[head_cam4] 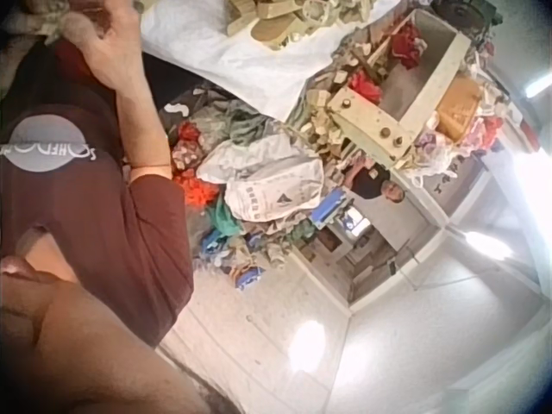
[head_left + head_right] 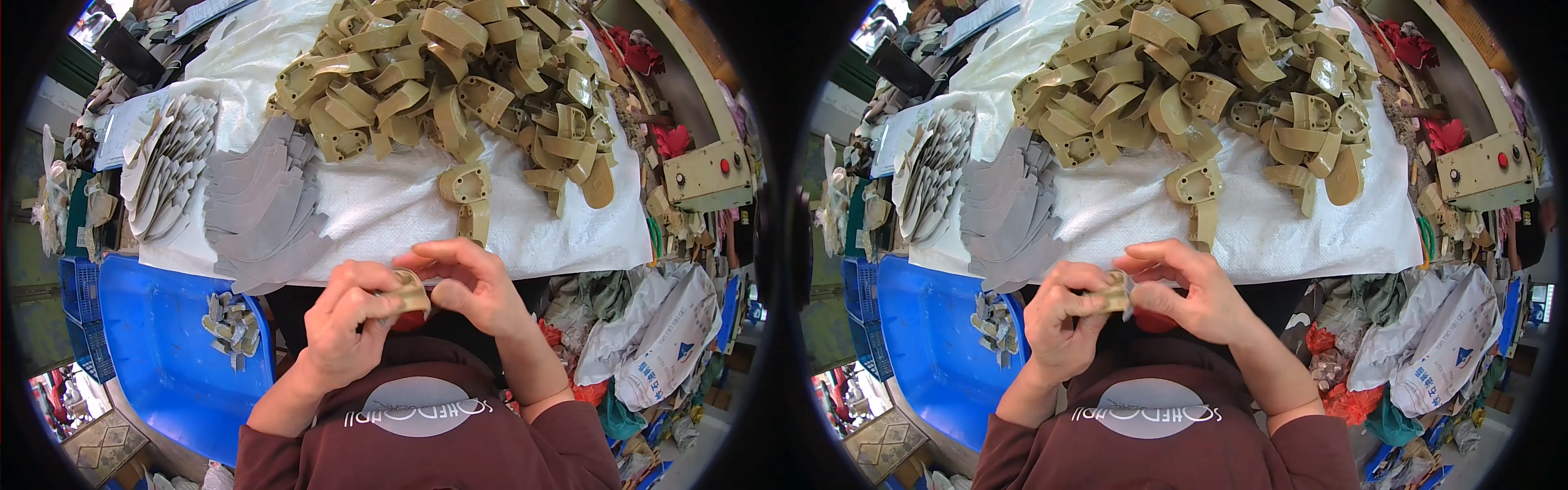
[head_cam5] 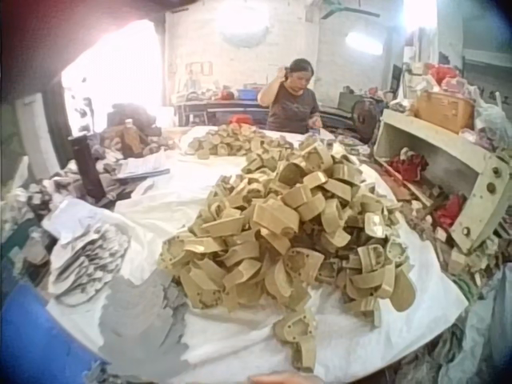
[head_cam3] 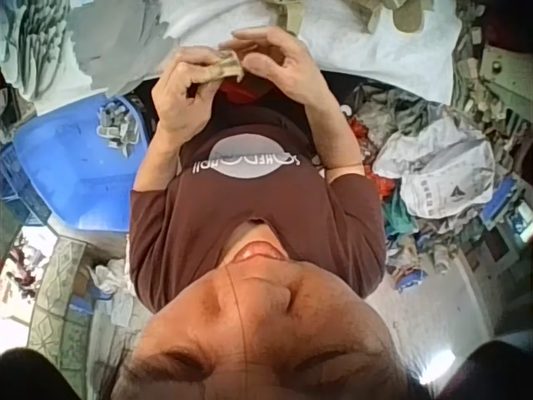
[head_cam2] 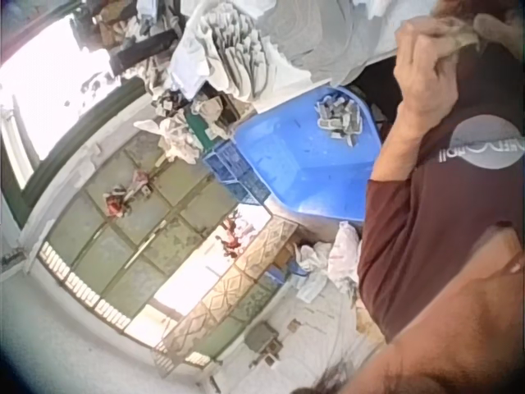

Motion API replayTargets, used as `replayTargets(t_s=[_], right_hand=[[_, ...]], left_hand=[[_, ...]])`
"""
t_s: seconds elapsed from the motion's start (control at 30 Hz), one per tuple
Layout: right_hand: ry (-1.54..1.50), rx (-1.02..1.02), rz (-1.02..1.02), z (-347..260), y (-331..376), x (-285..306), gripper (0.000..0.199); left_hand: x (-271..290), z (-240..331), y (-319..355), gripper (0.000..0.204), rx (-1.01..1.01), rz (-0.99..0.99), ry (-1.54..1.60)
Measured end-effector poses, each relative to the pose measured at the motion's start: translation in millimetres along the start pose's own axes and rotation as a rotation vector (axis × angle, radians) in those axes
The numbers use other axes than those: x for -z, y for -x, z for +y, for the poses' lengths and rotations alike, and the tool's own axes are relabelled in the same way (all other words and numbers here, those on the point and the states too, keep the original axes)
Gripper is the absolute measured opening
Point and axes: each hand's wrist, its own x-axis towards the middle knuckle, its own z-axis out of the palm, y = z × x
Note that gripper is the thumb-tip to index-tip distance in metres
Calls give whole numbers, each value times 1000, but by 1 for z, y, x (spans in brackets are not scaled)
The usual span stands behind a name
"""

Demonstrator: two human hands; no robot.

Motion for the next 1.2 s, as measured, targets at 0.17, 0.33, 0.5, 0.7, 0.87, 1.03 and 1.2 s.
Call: replayTargets(t_s=[0.17, 0.33, 0.5, 0.7, 0.87, 1.03, 1.2], right_hand=[[40, 25, -170, 6, -13, 15, 52], [-48, -58, -49, 10, -16, 1, 43], [128, 299, -13, 24, -19, -5, 31], [505, 421, 201, 15, -16, -19, 13], [332, 311, 116, 11, -16, -16, 10], [498, 443, 181, 14, -13, -18, 12], [-160, 295, 77, 18, -11, -9, 25]], left_hand=[[-2, -5, 2, 26, -83, -104, 59], [0, -3, 4, 21, 84, -23, 144], [-9, 2, 10, 15, 420, 216, 513], [-15, 3, 10, 12, 511, 242, 641], [-11, 5, 8, 12, 534, 135, 542], [-19, 6, 13, 18, 481, 176, 437], [-6, 5, 2, 20, 202, 141, -46]])
